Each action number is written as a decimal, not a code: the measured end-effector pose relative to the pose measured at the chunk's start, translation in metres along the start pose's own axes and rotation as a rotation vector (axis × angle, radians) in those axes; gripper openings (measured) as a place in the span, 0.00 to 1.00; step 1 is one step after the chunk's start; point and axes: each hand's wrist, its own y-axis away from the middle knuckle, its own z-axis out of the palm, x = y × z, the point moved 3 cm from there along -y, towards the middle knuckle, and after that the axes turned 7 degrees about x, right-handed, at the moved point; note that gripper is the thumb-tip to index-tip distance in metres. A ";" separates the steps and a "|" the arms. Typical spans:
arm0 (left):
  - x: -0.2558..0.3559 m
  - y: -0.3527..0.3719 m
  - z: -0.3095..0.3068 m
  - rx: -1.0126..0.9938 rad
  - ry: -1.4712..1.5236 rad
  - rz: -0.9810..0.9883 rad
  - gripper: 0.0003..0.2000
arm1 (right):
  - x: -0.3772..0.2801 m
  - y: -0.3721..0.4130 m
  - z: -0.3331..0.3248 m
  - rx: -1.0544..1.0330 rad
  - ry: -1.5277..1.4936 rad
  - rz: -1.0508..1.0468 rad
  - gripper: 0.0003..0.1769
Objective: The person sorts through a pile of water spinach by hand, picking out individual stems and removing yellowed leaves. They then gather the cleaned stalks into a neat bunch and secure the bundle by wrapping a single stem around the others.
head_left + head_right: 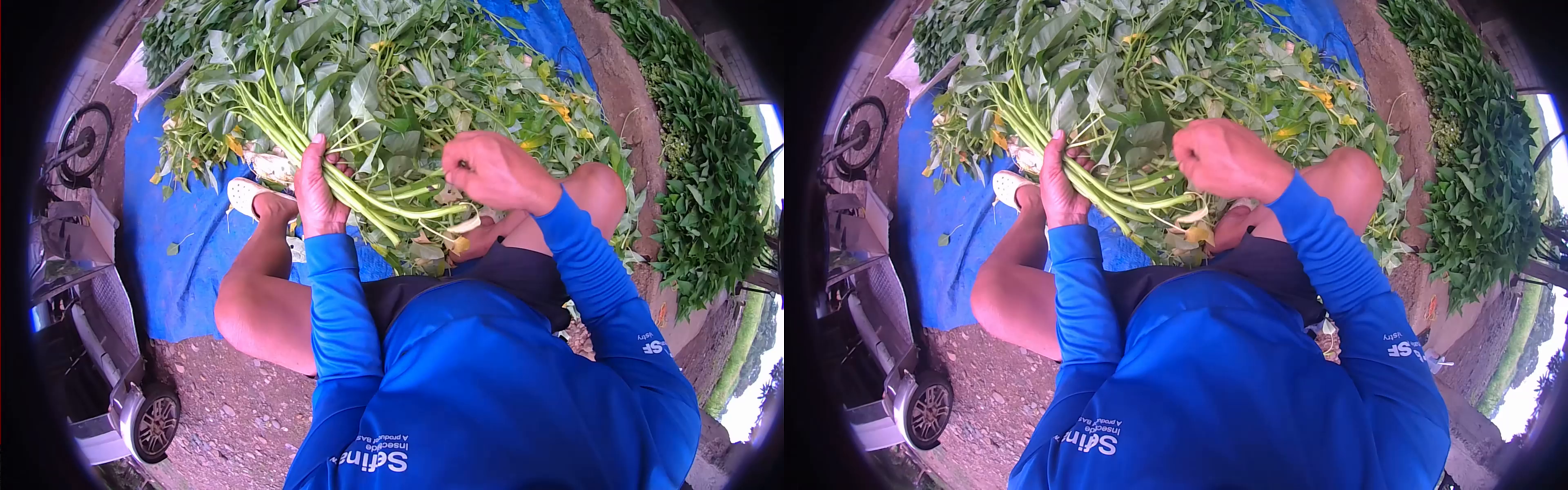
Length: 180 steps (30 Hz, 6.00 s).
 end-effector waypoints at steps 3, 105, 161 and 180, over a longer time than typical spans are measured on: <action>0.008 0.000 -0.001 0.028 -0.048 0.052 0.13 | 0.015 0.004 -0.019 0.165 -0.277 0.171 0.08; -0.092 -0.010 -0.032 0.157 -0.362 -0.107 0.10 | 0.160 -0.047 0.055 0.755 0.146 0.292 0.09; -0.010 0.006 -0.012 0.224 -0.355 0.060 0.10 | 0.103 -0.100 -0.018 0.614 -1.411 0.563 0.14; -0.077 -0.014 -0.013 0.063 -0.088 -0.134 0.17 | 0.036 -0.020 0.133 0.207 -0.981 0.652 0.12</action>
